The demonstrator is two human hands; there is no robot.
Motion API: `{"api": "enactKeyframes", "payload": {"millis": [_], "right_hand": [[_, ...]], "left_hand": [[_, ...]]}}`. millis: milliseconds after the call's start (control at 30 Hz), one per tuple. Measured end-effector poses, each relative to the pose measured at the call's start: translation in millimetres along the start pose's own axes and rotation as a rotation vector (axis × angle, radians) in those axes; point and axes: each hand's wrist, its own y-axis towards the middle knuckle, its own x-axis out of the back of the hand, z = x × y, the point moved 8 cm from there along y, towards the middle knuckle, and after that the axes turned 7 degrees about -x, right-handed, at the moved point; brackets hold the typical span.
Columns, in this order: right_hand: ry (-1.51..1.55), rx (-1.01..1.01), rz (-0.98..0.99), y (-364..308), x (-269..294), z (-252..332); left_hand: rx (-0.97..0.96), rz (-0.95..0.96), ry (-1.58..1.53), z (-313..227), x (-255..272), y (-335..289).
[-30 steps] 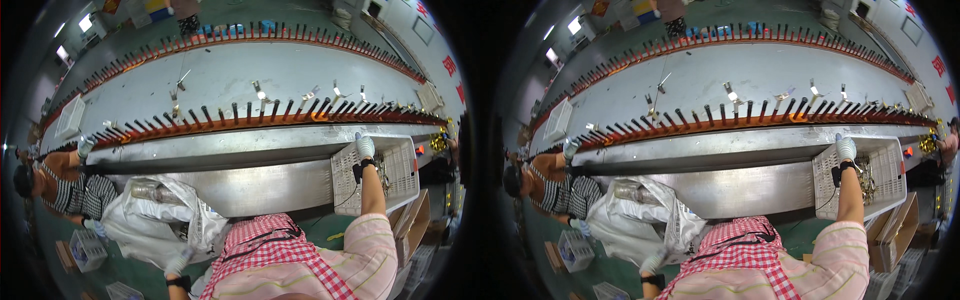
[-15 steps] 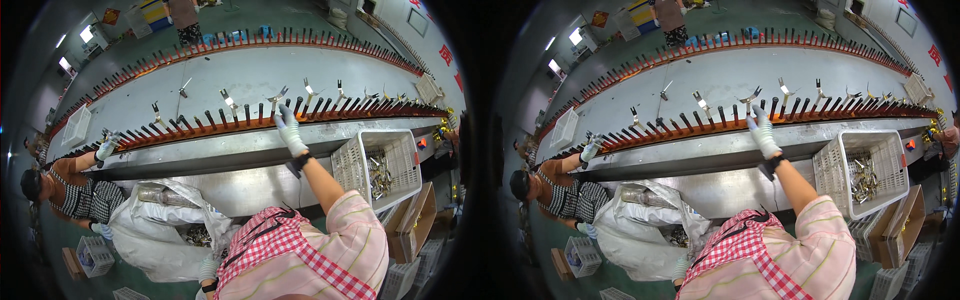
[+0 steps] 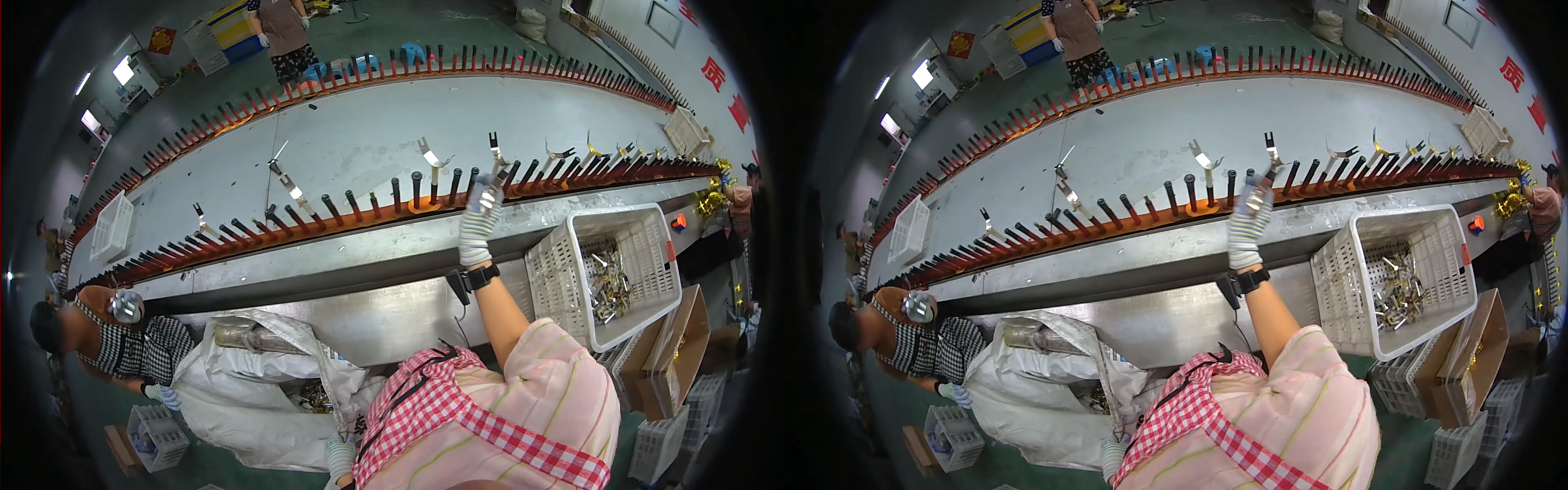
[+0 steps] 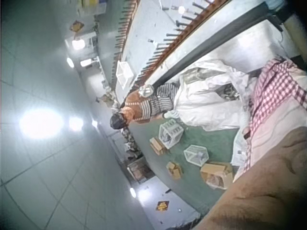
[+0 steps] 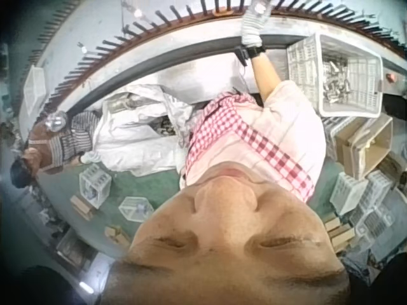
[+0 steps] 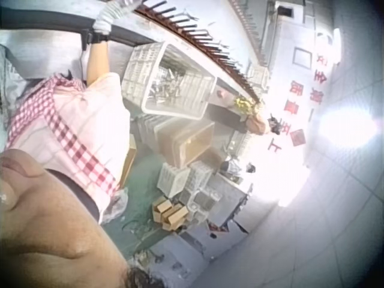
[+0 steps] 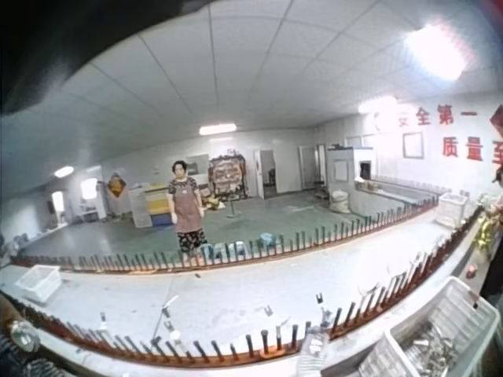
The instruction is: Unloading small manufactured parts from an assembly line rack and placing them into a plastic crate.
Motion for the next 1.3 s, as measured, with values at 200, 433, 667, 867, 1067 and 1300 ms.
{"api": "enactKeyframes", "payload": {"millis": [200, 433, 667, 867, 1067, 1300], "right_hand": [[-0.608, 0.047, 0.046, 128, 77, -17], [-0.769, 0.341, 0.073, 124, 33, 73], [-0.581, 0.549, -0.52, 203, 147, 184], [-1.377, 0.464, -0.095, 312, 164, 161], [-0.558, 0.345, 0.197, 288, 83, 239], [-0.399, 0.425, -0.547, 343, 217, 339]], "left_hand": [[-0.437, -0.348, 0.213, 2, -44, 22], [-0.453, -0.282, 0.183, -26, -63, 56], [-0.386, -0.229, 0.163, -43, -75, 53], [-0.394, -0.167, 0.146, -89, -96, 52], [-0.375, -0.1, 0.127, -133, -125, 41], [-0.336, -0.021, 0.088, -173, -155, 21]]}}
